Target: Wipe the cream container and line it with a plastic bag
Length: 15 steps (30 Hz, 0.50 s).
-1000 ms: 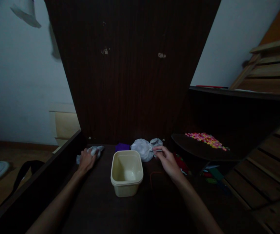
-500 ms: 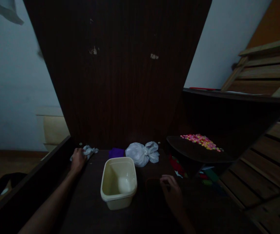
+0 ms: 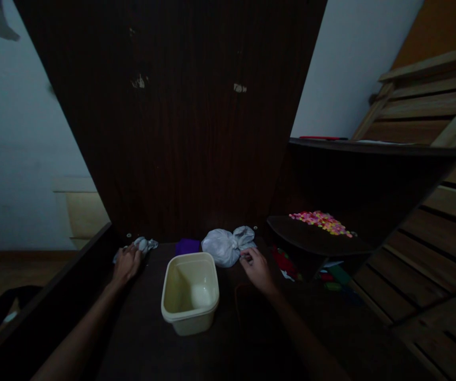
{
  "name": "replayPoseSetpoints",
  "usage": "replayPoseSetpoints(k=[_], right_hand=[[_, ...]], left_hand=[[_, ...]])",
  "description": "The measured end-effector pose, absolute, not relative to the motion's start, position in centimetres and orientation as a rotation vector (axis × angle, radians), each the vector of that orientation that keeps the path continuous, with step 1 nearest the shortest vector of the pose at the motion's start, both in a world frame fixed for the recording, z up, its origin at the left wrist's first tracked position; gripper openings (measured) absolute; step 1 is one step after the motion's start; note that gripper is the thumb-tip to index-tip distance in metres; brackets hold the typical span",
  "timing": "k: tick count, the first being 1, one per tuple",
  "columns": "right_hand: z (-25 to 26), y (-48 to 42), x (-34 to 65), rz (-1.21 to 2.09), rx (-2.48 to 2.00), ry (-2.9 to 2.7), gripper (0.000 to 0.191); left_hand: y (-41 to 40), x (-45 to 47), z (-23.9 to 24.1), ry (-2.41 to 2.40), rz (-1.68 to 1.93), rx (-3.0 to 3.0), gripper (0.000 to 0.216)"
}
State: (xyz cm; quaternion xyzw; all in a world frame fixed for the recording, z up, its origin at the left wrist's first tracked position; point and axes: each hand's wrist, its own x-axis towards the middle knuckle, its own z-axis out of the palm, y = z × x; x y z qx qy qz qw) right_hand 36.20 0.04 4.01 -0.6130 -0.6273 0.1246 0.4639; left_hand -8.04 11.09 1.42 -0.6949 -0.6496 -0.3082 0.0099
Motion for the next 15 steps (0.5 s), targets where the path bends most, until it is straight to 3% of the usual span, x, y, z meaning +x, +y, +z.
replayPoseSetpoints(k=[7,15], right_hand=[[4.0,4.9,36.1,0.335,-1.627,-1.516,0.021],[4.5,5.4,35.5,0.381,-1.651,-1.474,0.006]], left_hand=[[9.4,-9.8,1.2,-1.816,-1.203,-2.113,0.056],[7.4,-9.9,2.7,-1.661,-1.27,-2.062,0.063]])
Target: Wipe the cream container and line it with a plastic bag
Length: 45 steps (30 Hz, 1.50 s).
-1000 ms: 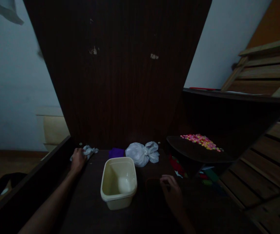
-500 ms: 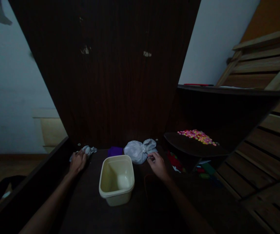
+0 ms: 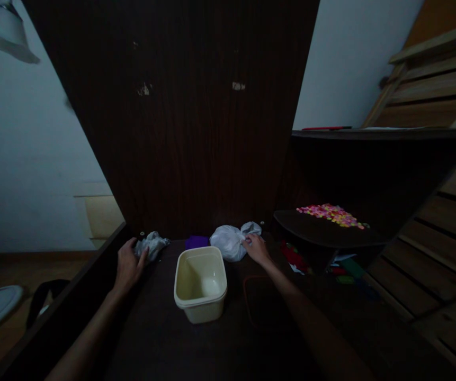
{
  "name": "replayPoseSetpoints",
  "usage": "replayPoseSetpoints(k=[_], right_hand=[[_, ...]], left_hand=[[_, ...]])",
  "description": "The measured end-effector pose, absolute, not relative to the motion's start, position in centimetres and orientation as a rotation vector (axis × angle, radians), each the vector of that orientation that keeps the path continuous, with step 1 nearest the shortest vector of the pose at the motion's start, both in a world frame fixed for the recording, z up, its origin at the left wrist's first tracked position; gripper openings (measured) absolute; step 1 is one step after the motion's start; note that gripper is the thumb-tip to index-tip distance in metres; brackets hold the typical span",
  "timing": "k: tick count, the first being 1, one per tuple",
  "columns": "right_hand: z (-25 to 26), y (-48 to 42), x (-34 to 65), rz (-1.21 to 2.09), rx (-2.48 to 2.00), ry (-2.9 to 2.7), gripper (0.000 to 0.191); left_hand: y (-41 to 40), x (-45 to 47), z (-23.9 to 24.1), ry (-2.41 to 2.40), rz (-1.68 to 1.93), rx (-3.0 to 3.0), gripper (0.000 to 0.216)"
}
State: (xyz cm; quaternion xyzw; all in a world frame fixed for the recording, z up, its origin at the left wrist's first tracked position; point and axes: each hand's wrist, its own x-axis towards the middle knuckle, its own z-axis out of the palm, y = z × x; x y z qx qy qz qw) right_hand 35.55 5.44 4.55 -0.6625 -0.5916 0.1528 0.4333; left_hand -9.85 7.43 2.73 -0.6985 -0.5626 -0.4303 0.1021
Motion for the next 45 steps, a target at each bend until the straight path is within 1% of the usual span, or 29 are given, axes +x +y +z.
replayPoseSetpoints(k=[6,10,19,21,25,30,36,41,45], right_hand=[[6.4,5.3,35.8,0.447,-1.602,-1.327,0.015],[8.5,5.2,35.5,0.501,-1.528,-1.226,0.021],[13.8,4.4,34.1,0.595,-1.295,-1.093,0.02],[14.5,4.2,33.8,0.625,-1.257,-1.062,0.022],[15.6,3.8,33.0,0.698,-1.186,-1.0,0.025],[17.1,3.6,31.8,0.769,-1.091,-0.93,0.027],[20.1,3.0,30.3,0.796,-0.956,-0.899,0.029],[22.7,1.6,28.9,0.81,-0.855,-0.899,0.028],[24.1,0.1,27.7,0.847,-0.776,-0.924,0.028]], left_hand=[[6.4,-8.3,4.6,-1.458,-1.293,-2.108,0.049],[5.7,-6.6,6.2,-1.451,-1.332,-2.174,0.042],[2.4,-1.2,12.4,-1.559,-1.54,-2.525,0.034],[1.0,-0.1,13.9,-1.566,-1.566,-2.694,0.038],[-1.9,1.5,16.6,-1.473,-1.422,-3.107,0.046],[-3.8,3.0,18.5,-1.294,-1.215,-3.146,0.055],[-4.6,3.5,18.4,-1.215,-0.977,-3.173,0.095],[-4.8,3.3,17.6,-1.26,-0.901,-3.224,0.108],[-4.8,3.1,17.1,-1.271,-0.983,-3.206,0.112]])
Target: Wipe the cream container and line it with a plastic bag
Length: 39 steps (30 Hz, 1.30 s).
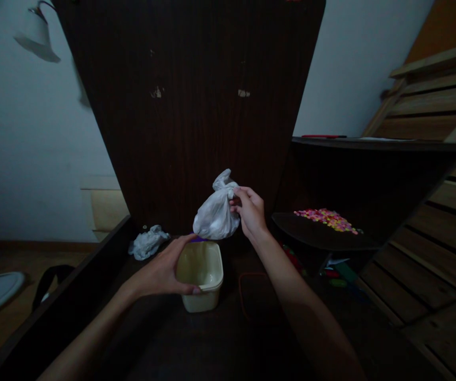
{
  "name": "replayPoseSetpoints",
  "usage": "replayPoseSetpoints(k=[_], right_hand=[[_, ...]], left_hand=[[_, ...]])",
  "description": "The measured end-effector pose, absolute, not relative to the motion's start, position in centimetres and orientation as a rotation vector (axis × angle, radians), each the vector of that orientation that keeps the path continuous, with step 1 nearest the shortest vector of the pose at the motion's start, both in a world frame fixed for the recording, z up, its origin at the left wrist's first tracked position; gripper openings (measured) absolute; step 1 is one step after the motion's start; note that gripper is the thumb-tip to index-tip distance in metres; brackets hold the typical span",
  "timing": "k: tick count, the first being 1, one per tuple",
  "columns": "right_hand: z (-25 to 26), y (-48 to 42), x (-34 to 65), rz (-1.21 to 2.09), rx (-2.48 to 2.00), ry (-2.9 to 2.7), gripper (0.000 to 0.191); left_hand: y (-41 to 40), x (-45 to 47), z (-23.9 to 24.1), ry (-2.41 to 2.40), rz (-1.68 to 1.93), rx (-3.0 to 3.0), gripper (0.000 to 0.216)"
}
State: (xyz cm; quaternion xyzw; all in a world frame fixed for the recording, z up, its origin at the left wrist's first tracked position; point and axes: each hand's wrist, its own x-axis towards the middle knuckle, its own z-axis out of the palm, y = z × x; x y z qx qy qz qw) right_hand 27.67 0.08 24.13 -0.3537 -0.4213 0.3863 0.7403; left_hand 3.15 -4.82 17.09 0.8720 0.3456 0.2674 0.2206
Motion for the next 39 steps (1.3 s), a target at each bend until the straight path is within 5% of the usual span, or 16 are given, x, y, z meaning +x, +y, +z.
replayPoseSetpoints(k=[8,15,28,39], right_hand=[[25.4,-2.1,25.8,0.943,-0.703,-0.984,0.025],[25.6,-3.5,25.4,1.052,-0.725,-1.11,0.025],[22.8,-4.4,25.1,1.204,-0.824,-1.234,0.02],[19.4,-4.1,23.9,1.222,-0.873,-1.297,0.015]], left_hand=[[-5.3,3.2,17.3,0.997,0.785,2.346,0.098],[-5.0,3.2,17.6,1.015,0.943,2.215,0.038],[-4.6,3.1,17.1,1.07,1.226,2.108,0.016],[-5.5,3.5,17.7,1.002,1.143,2.206,0.034]])
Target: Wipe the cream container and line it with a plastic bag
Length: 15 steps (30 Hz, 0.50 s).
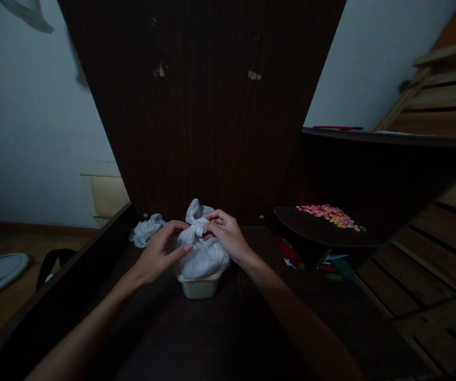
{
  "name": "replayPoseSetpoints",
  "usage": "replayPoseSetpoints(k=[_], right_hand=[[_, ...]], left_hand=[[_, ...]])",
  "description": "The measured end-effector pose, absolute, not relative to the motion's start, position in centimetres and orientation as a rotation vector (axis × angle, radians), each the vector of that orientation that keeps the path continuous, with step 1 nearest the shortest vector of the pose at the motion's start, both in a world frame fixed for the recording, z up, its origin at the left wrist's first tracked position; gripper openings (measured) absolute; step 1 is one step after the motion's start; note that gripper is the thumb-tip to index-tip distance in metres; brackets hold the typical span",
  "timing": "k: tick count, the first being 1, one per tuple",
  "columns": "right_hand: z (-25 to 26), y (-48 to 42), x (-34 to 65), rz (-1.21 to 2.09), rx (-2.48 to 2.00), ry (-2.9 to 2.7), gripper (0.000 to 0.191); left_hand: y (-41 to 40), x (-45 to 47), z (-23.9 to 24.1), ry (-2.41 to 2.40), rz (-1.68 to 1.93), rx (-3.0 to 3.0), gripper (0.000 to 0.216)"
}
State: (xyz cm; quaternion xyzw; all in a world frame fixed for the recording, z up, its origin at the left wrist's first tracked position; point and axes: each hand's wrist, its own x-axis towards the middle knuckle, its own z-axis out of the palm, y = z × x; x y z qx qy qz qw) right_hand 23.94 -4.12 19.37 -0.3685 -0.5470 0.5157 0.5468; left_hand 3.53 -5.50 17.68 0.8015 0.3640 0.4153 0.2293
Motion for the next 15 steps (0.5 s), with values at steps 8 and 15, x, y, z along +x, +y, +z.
replayPoseSetpoints(k=[8,15], right_hand=[[18.8,-3.7,23.7,1.167,-0.886,-1.272,0.018],[16.4,-3.8,22.0,1.289,-0.901,-1.094,0.022]], left_hand=[[-5.2,3.8,16.5,1.081,1.057,2.29,0.067],[-4.7,3.8,15.4,1.064,0.985,2.34,0.07]])
